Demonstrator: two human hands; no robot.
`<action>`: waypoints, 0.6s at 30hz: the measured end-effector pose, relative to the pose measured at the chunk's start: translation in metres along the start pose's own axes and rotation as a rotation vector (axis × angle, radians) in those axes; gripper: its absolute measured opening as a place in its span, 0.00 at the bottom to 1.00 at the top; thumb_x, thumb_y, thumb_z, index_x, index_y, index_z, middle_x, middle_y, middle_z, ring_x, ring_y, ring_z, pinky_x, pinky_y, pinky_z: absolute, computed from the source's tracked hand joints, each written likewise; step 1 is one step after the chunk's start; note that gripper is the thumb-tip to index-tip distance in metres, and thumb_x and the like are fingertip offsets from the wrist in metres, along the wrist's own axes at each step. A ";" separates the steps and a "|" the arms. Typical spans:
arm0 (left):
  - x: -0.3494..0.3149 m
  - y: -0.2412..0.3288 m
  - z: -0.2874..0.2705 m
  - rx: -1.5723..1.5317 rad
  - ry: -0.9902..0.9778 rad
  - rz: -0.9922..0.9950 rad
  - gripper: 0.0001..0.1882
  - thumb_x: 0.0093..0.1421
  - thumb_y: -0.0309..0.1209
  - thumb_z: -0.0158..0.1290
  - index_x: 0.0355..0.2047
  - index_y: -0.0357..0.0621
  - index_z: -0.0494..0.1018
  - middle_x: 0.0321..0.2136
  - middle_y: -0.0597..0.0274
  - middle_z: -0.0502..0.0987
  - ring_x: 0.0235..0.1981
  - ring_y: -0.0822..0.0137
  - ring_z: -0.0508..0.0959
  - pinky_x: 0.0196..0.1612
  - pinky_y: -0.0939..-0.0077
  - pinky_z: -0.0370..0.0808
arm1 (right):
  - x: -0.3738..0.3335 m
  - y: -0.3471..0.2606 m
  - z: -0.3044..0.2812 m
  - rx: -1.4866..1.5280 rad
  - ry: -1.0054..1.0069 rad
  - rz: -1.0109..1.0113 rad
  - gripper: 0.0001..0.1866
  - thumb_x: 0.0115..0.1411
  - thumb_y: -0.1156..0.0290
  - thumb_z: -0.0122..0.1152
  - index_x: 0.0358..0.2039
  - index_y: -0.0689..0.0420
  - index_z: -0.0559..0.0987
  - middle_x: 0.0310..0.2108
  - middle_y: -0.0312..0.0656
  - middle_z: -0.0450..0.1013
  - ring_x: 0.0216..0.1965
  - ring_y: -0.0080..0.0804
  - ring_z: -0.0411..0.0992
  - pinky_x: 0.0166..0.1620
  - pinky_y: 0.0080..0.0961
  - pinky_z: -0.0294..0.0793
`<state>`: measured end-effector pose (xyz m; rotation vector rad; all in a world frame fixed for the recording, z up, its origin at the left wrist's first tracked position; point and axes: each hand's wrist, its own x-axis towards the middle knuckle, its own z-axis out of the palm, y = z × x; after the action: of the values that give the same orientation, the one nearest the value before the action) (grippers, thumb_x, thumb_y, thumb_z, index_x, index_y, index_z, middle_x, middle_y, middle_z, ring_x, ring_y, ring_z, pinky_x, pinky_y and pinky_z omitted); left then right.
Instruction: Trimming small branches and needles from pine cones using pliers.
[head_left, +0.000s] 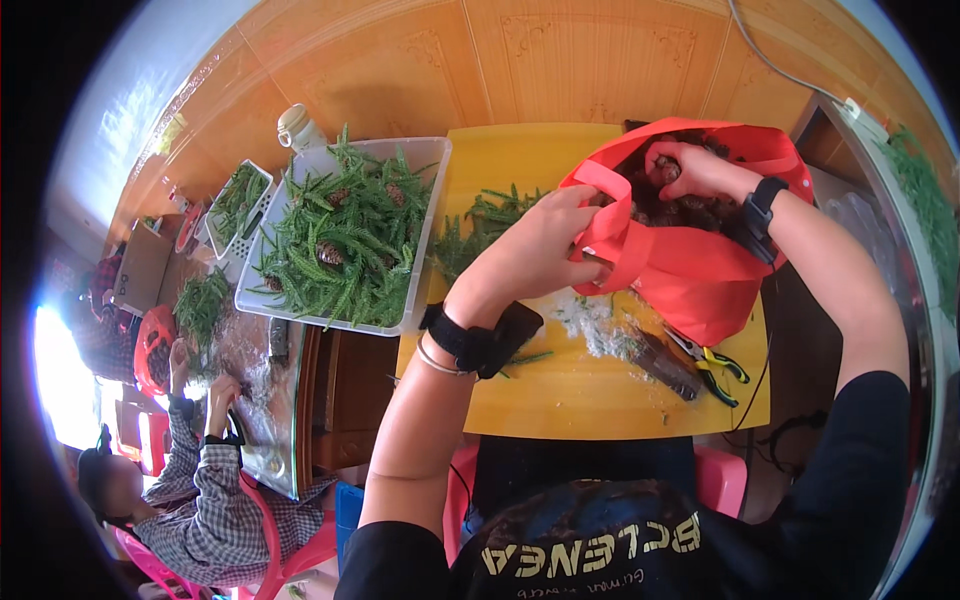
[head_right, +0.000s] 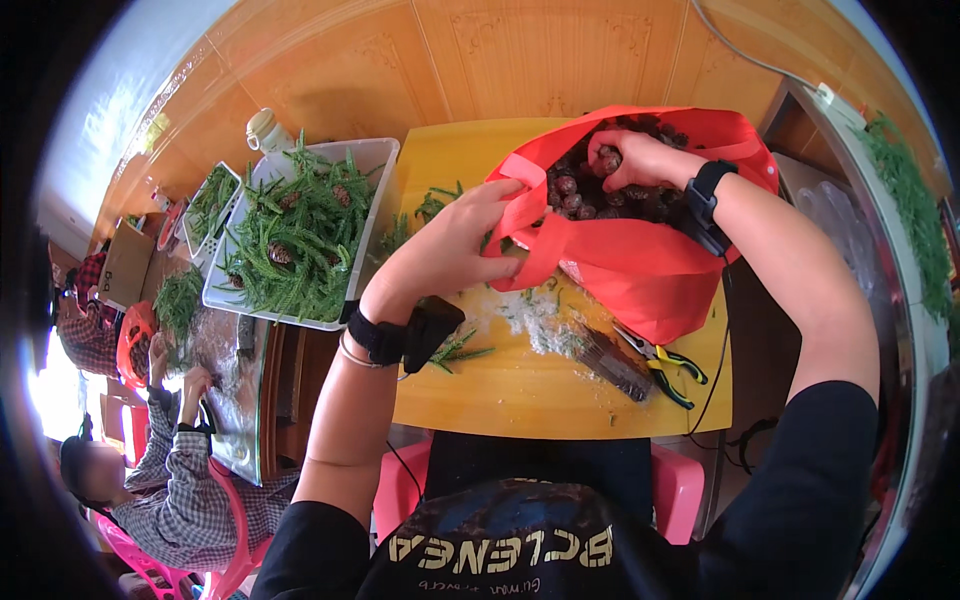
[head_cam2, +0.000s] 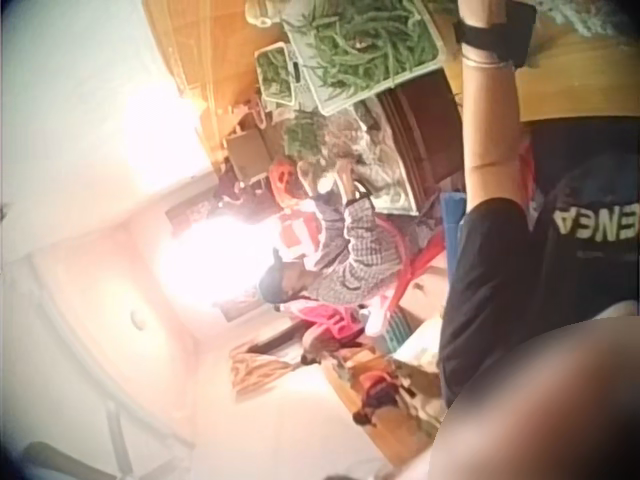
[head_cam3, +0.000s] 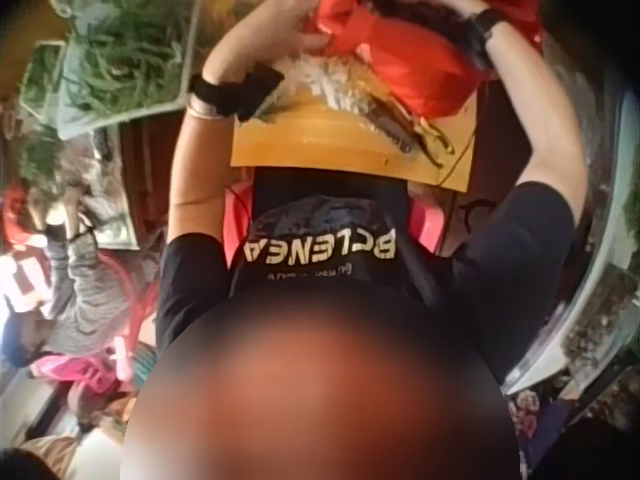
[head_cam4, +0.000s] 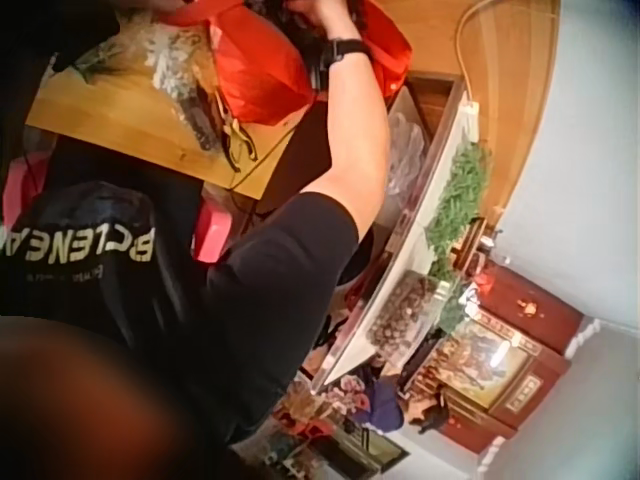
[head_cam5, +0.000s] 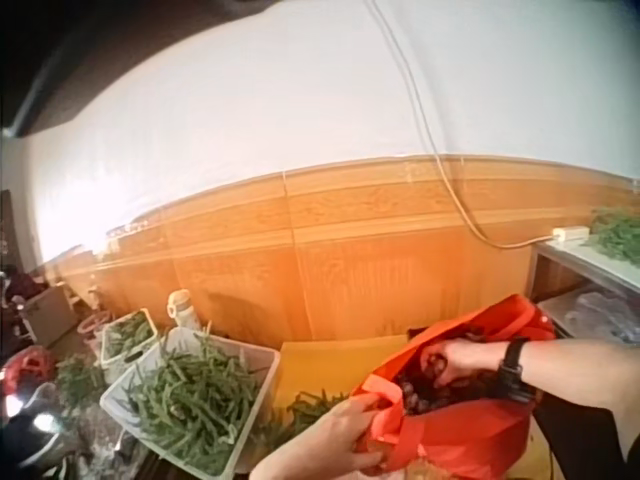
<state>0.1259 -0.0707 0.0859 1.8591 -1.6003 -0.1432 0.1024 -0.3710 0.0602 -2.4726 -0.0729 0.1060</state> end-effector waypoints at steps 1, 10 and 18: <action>0.002 0.000 0.001 -0.003 -0.001 0.003 0.27 0.43 0.29 0.57 0.47 0.38 0.68 0.52 0.45 0.65 0.54 0.49 0.65 0.56 0.66 0.62 | -0.002 -0.002 -0.003 -0.001 0.001 0.003 0.18 0.36 0.78 0.66 0.30 0.55 0.73 0.28 0.32 0.71 0.33 0.23 0.67 0.38 0.23 0.68; 0.020 -0.034 0.016 0.195 0.132 0.016 0.15 0.43 0.23 0.53 0.35 0.34 0.72 0.44 0.46 0.71 0.46 0.47 0.69 0.50 0.64 0.67 | -0.019 -0.007 -0.013 0.335 0.073 0.074 0.19 0.37 0.81 0.67 0.33 0.57 0.73 0.30 0.35 0.71 0.35 0.26 0.68 0.40 0.23 0.68; 0.037 -0.044 0.014 0.259 0.169 -0.057 0.11 0.43 0.24 0.53 0.30 0.37 0.75 0.38 0.48 0.74 0.43 0.51 0.72 0.47 0.66 0.69 | -0.021 -0.014 -0.014 0.228 0.098 -0.004 0.17 0.40 0.81 0.66 0.32 0.56 0.72 0.30 0.33 0.68 0.35 0.23 0.65 0.40 0.20 0.66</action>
<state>0.1645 -0.1092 0.0634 2.0532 -1.5066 0.2010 0.0822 -0.3699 0.0810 -2.2455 -0.0226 -0.0087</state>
